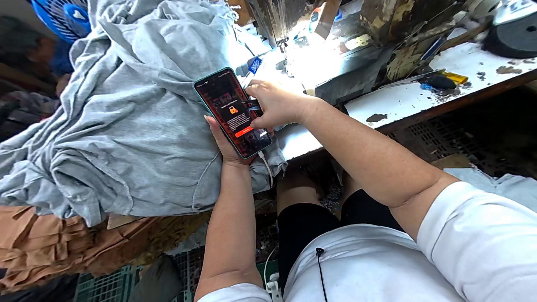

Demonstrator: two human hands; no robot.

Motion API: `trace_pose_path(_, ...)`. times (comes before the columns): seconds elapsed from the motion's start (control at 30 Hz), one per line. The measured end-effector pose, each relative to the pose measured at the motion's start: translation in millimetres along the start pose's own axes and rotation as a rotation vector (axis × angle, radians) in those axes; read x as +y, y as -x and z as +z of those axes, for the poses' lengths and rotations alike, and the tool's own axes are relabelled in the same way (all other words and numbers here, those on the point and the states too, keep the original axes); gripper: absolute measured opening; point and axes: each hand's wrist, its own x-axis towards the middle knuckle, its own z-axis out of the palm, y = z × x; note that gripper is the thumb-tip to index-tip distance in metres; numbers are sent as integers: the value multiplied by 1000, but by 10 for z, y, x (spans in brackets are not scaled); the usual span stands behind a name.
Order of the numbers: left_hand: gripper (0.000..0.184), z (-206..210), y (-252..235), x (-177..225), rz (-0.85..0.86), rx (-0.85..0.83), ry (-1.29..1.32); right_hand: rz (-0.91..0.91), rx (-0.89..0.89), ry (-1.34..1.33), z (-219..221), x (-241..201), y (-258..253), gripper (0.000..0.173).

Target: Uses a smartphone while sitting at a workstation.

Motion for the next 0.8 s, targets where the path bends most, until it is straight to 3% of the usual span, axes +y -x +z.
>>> trace_pose_path(0.33,67,-12,-7,-5,2,-21,20,-13,8,-25,-14,-15,13,55)
trace_pose_path(0.53,64,23,-7,4,20,-10,32,35,58,33,102,-84,9,73)
trace_pose_path(0.8,68,14,-10,3,-10,-26,16,-42,41,-102,28,48,-20,58)
